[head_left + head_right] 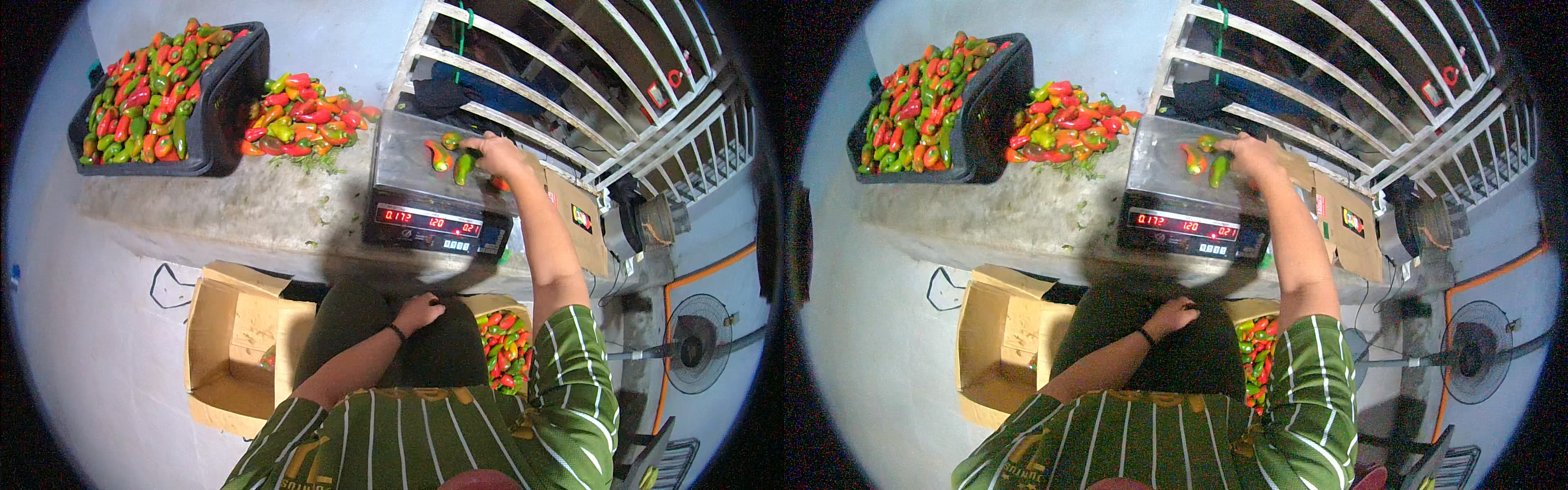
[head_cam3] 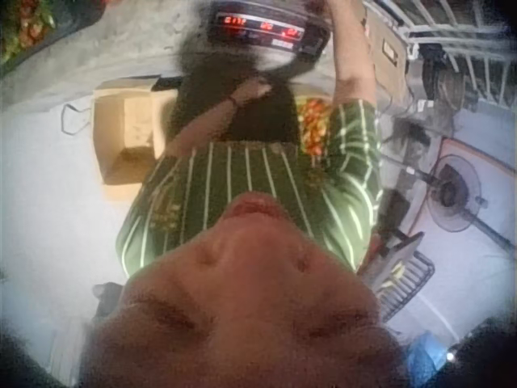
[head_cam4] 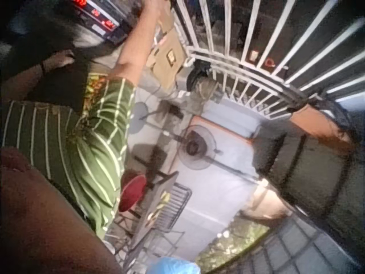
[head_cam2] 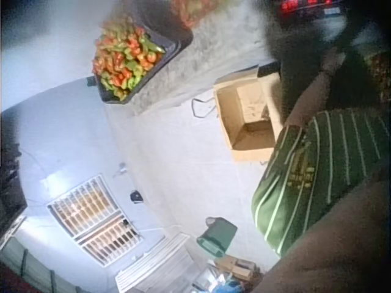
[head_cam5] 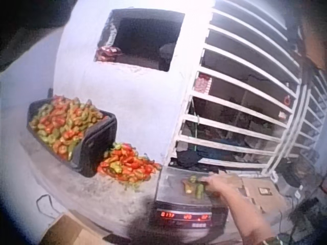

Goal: The person weighs red and green peppers on a digital scale, places them into clear plastic bags, and ties the bags shut. The person repeats this process multiple times, handling peppers from a large black crate and a yellow basket.

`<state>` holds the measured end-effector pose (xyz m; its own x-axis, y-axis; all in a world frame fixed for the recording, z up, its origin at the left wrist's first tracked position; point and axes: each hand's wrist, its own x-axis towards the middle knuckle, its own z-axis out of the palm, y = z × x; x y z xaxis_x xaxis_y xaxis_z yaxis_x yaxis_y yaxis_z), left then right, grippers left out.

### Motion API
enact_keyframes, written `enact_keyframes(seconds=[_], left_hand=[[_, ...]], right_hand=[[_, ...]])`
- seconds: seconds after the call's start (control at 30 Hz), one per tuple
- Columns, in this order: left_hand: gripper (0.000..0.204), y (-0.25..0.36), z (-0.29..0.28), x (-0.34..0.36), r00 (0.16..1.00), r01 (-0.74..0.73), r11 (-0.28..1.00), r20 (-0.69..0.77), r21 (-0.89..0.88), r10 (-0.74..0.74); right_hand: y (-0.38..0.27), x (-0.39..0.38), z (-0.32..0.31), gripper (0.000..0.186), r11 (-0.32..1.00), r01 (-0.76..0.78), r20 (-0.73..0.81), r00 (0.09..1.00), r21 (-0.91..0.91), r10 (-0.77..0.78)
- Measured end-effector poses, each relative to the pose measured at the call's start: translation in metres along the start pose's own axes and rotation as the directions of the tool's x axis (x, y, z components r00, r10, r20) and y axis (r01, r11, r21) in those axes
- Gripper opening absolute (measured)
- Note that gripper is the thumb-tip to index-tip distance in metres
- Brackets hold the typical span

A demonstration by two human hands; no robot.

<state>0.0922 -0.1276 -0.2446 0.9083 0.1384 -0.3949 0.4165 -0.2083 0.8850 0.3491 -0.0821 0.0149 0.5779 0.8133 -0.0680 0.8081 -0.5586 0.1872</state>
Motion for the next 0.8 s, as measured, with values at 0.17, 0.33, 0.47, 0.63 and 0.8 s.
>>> enact_keyframes(seconds=[0.17, 0.33, 0.47, 0.63, 0.8], left_hand=[[0.051, 0.002, 0.001, -0.001, 0.999, -0.011, 1.0, 0.03, -0.015, 0.012], [0.047, 0.01, -0.003, -0.006, 0.999, 0.017, 0.999, 0.032, -0.037, -0.015], [0.046, 0.006, 0.0, -0.001, 1.0, -0.002, 1.0, 0.002, -0.026, 0.002], [0.046, 0.003, 0.005, 0.004, 1.0, -0.02, 0.999, 0.002, -0.032, 0.02], [0.047, 0.016, -0.007, -0.01, 1.0, -0.002, 0.999, 0.013, -0.032, 0.003]], right_hand=[[0.002, 0.014, 0.021, 0.063, 0.991, 0.112, 0.089, 0.991, -0.079, -0.104], [0.013, 0.021, 0.037, 0.054, 0.997, 0.046, -0.026, 0.999, 0.057, -0.045], [0.01, 0.018, 0.003, 0.042, 0.214, -0.285, 0.236, 0.945, 0.934, 0.228], [0.035, 0.04, 0.034, 0.04, 0.802, -0.116, -0.17, 0.95, 0.586, 0.262], [0.026, 0.026, 0.032, 0.05, 0.921, -0.02, -0.085, 0.995, 0.39, 0.057]])
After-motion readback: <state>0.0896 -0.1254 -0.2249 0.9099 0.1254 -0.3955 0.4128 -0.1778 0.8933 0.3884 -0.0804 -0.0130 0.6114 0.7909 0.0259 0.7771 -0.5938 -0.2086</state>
